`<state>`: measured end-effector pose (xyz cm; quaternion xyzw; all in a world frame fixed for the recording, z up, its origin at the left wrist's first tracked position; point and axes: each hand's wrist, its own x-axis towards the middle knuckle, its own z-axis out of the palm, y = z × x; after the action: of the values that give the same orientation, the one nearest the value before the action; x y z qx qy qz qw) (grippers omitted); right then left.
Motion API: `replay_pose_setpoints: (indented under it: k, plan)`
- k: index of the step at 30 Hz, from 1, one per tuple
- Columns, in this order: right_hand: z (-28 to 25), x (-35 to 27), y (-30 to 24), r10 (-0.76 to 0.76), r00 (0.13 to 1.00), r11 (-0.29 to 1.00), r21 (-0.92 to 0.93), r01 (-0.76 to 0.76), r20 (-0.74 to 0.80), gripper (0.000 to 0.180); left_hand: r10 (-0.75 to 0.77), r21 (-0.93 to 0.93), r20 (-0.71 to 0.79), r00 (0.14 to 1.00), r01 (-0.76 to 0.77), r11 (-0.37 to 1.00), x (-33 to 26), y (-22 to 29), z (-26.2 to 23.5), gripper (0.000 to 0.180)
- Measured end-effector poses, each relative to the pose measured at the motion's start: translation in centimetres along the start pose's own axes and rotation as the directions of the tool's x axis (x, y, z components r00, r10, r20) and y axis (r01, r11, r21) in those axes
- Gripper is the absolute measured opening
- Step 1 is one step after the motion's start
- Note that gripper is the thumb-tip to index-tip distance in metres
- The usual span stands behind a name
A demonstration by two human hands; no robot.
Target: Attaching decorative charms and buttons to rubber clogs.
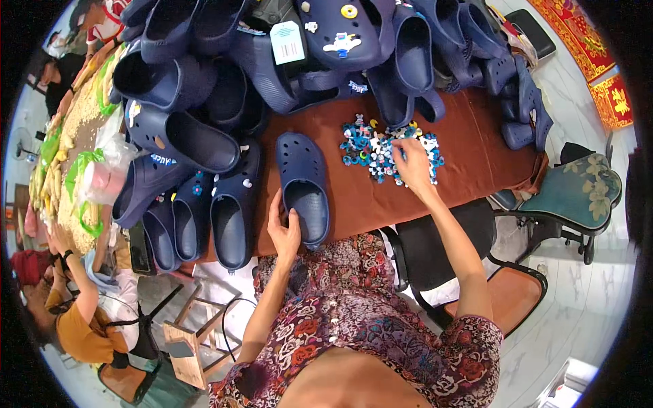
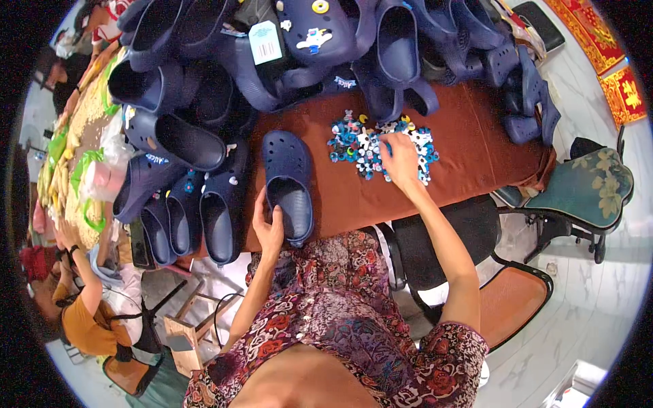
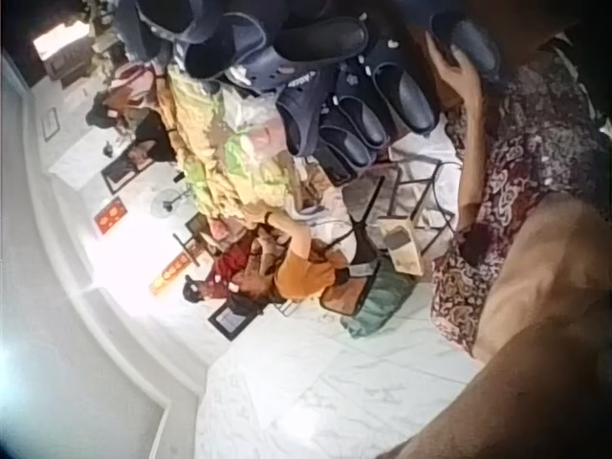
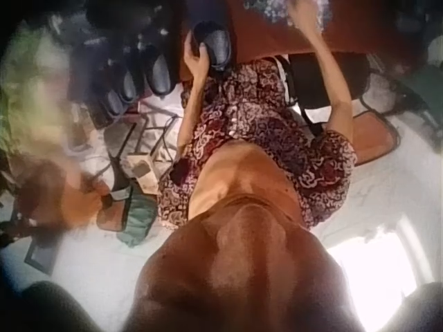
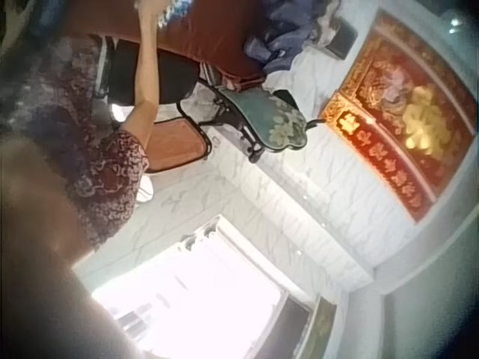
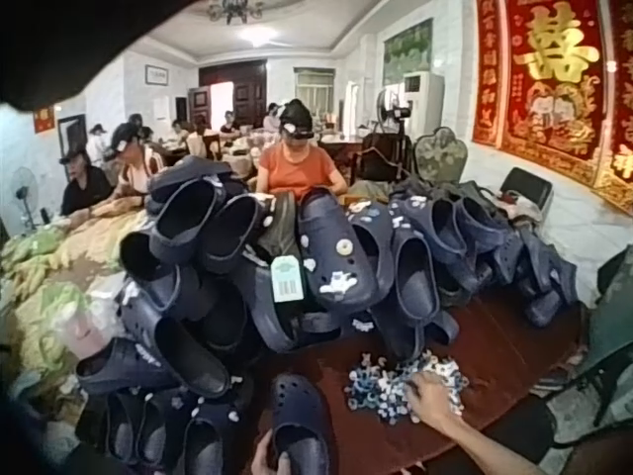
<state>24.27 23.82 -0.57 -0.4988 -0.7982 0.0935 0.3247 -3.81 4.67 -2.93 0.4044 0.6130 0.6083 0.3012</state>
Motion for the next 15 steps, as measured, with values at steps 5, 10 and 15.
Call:
replay_pose_setpoints:
  k: [5, 10, 15]
  plan:
    - [3.2, 0.5, -1.1, -0.114, 0.988, 0.974, -0.183, 0.132, 0.107, 0.038, 0.021, 0.088, -0.033, 0.999, -0.018, 0.996, -0.3, 0.4, -0.9, 0.05]
    - [3.6, 1.2, -1.5, -0.064, 0.984, 0.958, -0.267, 0.107, 0.167, 0.037, -0.053, 0.189, 0.005, 0.999, 0.051, 0.981, -1.1, 1.4, -3.4, 0.048]
    - [3.7, 0.8, -0.6, -0.053, 0.998, 0.994, -0.097, 0.056, 0.033, 0.026, 0.097, 0.288, -0.086, 0.992, -0.068, 0.955, -2.1, 3.1, -3.6, 0.045]
